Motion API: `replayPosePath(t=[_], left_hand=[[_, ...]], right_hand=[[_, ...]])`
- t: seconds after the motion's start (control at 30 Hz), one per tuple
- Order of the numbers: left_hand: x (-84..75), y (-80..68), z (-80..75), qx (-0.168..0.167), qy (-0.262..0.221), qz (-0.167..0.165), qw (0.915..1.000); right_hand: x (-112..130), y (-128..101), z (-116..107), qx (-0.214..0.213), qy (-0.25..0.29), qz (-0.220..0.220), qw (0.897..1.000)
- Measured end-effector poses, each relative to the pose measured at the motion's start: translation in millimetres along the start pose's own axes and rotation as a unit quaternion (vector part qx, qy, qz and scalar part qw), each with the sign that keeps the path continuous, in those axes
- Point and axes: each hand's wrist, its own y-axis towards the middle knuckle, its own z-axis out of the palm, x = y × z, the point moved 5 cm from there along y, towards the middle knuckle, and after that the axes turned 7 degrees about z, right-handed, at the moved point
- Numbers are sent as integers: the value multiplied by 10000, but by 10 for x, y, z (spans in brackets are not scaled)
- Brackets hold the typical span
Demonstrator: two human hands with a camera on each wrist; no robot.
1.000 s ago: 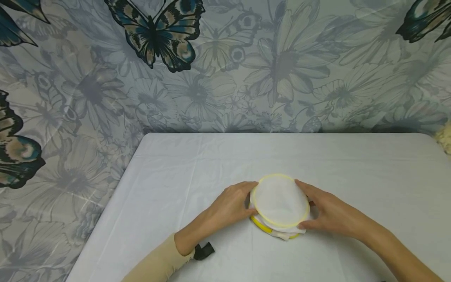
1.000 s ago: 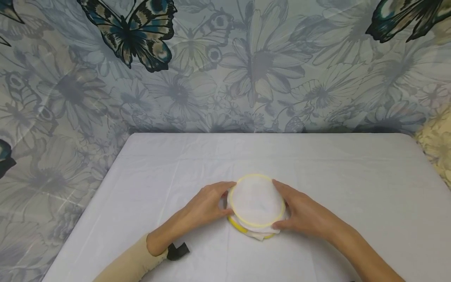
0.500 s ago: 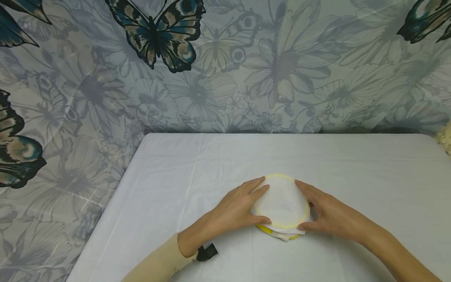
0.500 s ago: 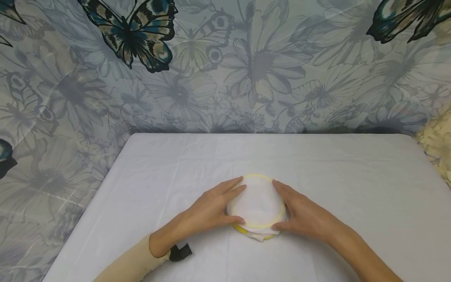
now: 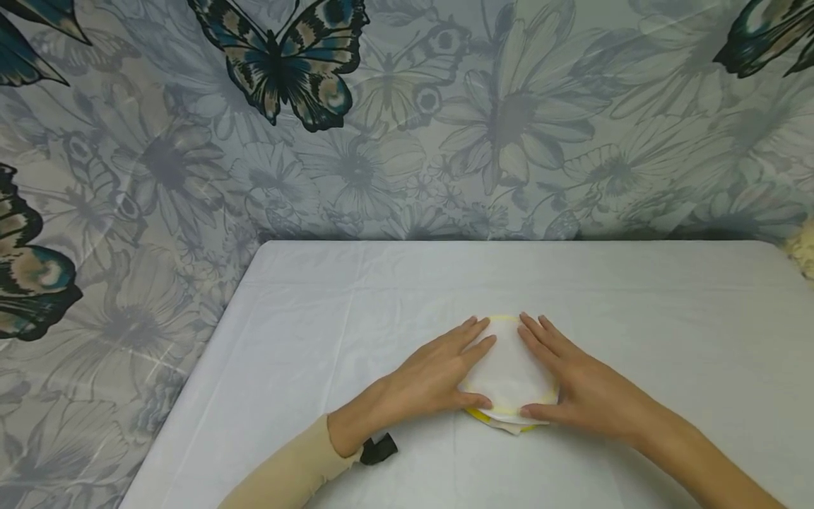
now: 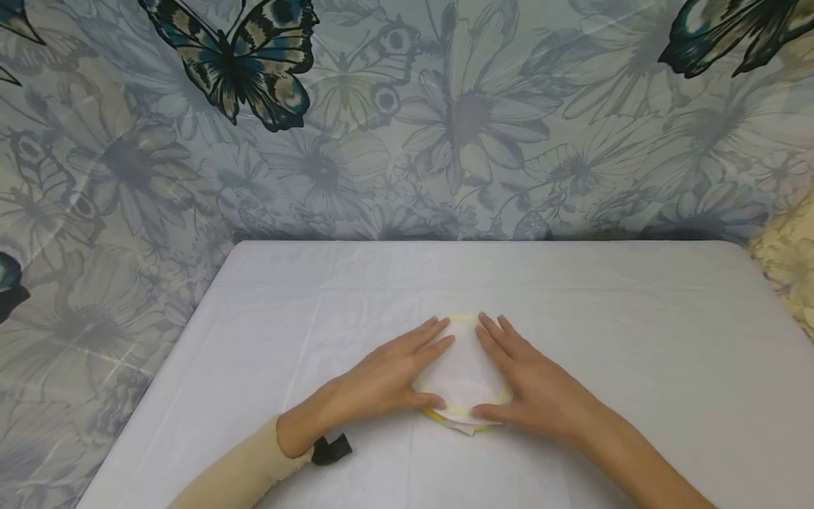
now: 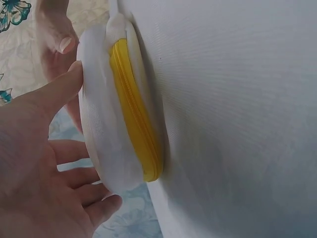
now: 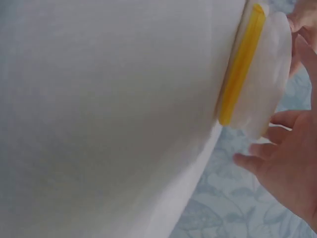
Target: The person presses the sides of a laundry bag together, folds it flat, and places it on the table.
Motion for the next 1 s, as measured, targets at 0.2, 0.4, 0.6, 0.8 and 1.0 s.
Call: replayPosePath(t=[0.2,0.4,0.6,0.8,1.0], left_hand=[[8,38,54,404,-28,90,9991],[17,52,82,660,-29,153,9977],[14,58,97,762,70,235,9968],[5,44,116,1049,229,236,9939],[-7,23,152,1360,341,274,9897]], right_hand=[[75,17,66,-398,-646,-768,9942],[104,25,90,-464,-921,-800,9914],[88,24,132,-406,-1037,-774,9908],[103,15,199,-386,-1212,-870,9881],[133,3,265,-250,-1378,-907,9860]])
